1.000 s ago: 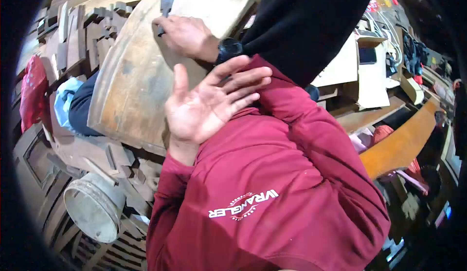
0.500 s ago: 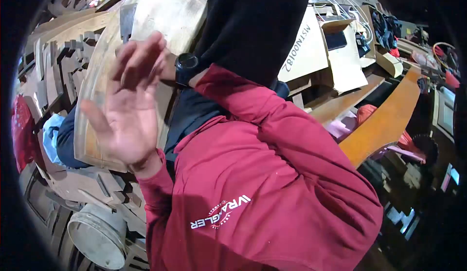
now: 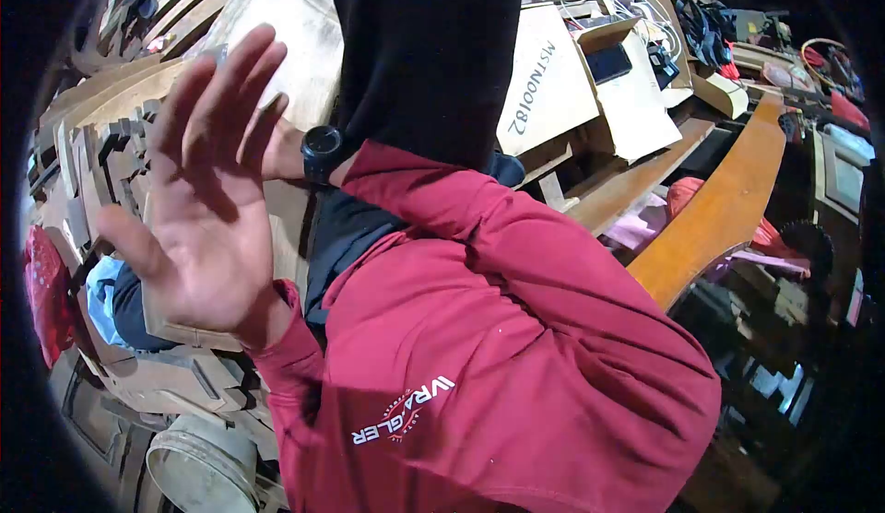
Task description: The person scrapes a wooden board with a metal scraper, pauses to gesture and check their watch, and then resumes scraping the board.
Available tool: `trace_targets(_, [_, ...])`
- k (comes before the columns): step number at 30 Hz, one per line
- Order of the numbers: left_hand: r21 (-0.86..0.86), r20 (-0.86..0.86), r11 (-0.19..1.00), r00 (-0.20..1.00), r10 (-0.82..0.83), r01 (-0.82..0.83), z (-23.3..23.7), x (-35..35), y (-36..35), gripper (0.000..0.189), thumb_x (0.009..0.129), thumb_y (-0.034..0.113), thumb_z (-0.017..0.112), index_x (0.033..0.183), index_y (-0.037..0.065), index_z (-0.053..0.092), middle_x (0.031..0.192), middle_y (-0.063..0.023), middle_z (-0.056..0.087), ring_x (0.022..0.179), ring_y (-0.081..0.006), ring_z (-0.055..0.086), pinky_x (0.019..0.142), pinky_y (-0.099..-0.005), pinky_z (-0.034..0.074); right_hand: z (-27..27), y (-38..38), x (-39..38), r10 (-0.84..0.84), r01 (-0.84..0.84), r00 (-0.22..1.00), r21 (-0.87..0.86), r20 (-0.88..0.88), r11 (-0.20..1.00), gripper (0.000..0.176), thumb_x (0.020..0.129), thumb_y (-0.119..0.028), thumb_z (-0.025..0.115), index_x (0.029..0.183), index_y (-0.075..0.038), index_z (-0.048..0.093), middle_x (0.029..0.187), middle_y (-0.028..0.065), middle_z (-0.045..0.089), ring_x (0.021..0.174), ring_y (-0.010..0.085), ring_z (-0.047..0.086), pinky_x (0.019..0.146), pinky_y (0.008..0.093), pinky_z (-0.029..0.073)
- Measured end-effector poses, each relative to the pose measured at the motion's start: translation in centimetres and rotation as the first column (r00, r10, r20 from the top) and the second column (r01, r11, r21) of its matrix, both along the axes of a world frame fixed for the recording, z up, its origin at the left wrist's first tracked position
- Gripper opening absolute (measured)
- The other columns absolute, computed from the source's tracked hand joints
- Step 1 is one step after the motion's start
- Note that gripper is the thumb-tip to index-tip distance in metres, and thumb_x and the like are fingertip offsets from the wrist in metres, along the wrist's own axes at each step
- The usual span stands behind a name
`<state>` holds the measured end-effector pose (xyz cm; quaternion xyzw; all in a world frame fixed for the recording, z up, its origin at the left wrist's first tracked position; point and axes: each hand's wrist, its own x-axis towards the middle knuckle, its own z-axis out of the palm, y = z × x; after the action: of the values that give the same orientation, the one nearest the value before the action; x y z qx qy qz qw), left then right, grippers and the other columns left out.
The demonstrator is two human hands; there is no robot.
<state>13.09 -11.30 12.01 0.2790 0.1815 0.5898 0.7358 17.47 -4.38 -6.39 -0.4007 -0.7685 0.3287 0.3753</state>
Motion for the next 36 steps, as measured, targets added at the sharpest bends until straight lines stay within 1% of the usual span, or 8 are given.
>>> trace_targets(4, [0.126, -0.131, 0.981, 0.978, 0.163, -0.147, 4.4, 2.8, 3.4, 0.096, 0.102, 0.063, 0.044, 0.160, -0.009, 0.021, 0.164, -0.0420, 0.012, 0.154, -0.0538, 0.016, 0.128, -0.0558, 0.012, -0.6, 0.0, -0.8, 0.018, 0.006, 0.946, -0.072, 0.325, 0.997, 0.035, 0.091, -0.026, 0.061, 0.121, -0.008, 0.060, 0.106, 0.0163, 0.070, 0.092, 0.0365, 0.072, 0.079, 0.0501, 0.057])
trace_targets(6, [0.332, -0.288, 0.941, 0.957, 0.037, 0.064, 5.6, 6.3, 3.0, 0.087, 0.103, 0.060, 0.043, 0.156, -0.008, 0.028, 0.158, -0.0384, 0.022, 0.149, -0.0508, 0.025, 0.124, -0.0546, 0.019, 0.5, -0.3, -0.5, 0.051, 0.005, 0.931, -0.153, 0.361, 0.988, 0.035, 0.092, -0.026, 0.060, 0.124, -0.011, 0.060, 0.108, 0.0161, 0.069, 0.094, 0.0375, 0.071, 0.080, 0.0510, 0.056])
trace_targets(10, [0.524, -0.643, 0.478, 0.696, -0.321, 0.705, 0.1, 13.9, -8.9, 0.072, 0.106, 0.054, 0.042, 0.148, -0.004, 0.043, 0.148, -0.0310, 0.044, 0.138, -0.0448, 0.043, 0.117, -0.0521, 0.031, -0.2, -1.0, -0.5, -0.052, 0.067, 0.971, -0.060, 0.233, 0.996, 0.037, 0.090, -0.023, 0.061, 0.126, -0.013, 0.061, 0.102, 0.0151, 0.068, 0.095, 0.0355, 0.070, 0.083, 0.0486, 0.056])
trace_targets(17, [0.404, -0.684, 0.381, 0.552, -0.478, 0.831, -1.2, 14.1, -10.6, 0.072, 0.109, 0.059, 0.027, 0.148, 0.002, 0.046, 0.147, -0.0252, 0.052, 0.143, -0.0406, 0.045, 0.119, -0.0505, 0.033, -0.1, 0.2, -0.7, -0.098, 0.123, 0.976, -0.120, 0.195, 0.985, 0.031, 0.091, -0.025, 0.060, 0.116, -0.007, 0.060, 0.096, 0.0205, 0.070, 0.089, 0.0409, 0.070, 0.078, 0.0530, 0.056])
trace_targets(20, [0.374, -0.654, 0.328, 0.498, -0.570, 0.867, -1.4, 14.3, -9.6, 0.082, 0.108, 0.064, 0.017, 0.145, -0.002, 0.050, 0.146, -0.0231, 0.054, 0.142, -0.0378, 0.047, 0.119, -0.0479, 0.033, 0.5, -0.4, -0.3, -0.051, 0.084, 0.978, -0.162, 0.201, 0.983, 0.033, 0.091, -0.023, 0.059, 0.120, -0.007, 0.058, 0.103, 0.0199, 0.070, 0.096, 0.0405, 0.071, 0.082, 0.0521, 0.056])
trace_targets(24, [0.198, -0.204, 0.432, 0.468, -0.860, 0.880, -3.5, 14.8, -7.4, 0.098, 0.104, 0.071, 0.003, 0.146, -0.005, 0.050, 0.143, -0.0181, 0.060, 0.132, -0.0264, 0.054, 0.116, -0.0423, 0.038, 0.0, -0.3, -0.3, -0.066, 0.089, 0.978, -0.113, 0.199, 0.990, 0.034, 0.091, -0.020, 0.058, 0.123, -0.009, 0.058, 0.101, 0.0165, 0.070, 0.097, 0.0390, 0.071, 0.082, 0.0516, 0.056])
trace_targets(25, [-0.049, 0.191, 0.355, 0.358, -0.914, 0.933, -3.7, 14.6, -7.3, 0.101, 0.102, 0.074, 0.002, 0.147, -0.003, 0.049, 0.143, -0.0204, 0.060, 0.132, -0.0257, 0.056, 0.115, -0.0399, 0.040, 0.0, -0.7, -0.2, -0.070, 0.094, 0.977, -0.116, 0.201, 0.989, 0.034, 0.091, -0.020, 0.058, 0.123, -0.009, 0.057, 0.101, 0.0168, 0.070, 0.097, 0.0390, 0.071, 0.082, 0.0516, 0.056])
trace_targets(36, [-0.179, 0.285, 0.537, 0.566, -0.774, 0.824, -5.5, 13.1, -4.2, 0.084, 0.109, 0.064, 0.018, 0.139, -0.005, 0.056, 0.130, -0.0235, 0.068, 0.122, -0.0244, 0.064, 0.108, -0.0345, 0.044, 0.3, -0.9, -0.2, -0.037, 0.072, 0.973, -0.148, 0.226, 0.986, 0.034, 0.090, -0.019, 0.061, 0.121, -0.007, 0.056, 0.102, 0.0199, 0.070, 0.097, 0.0389, 0.071, 0.083, 0.0513, 0.056])
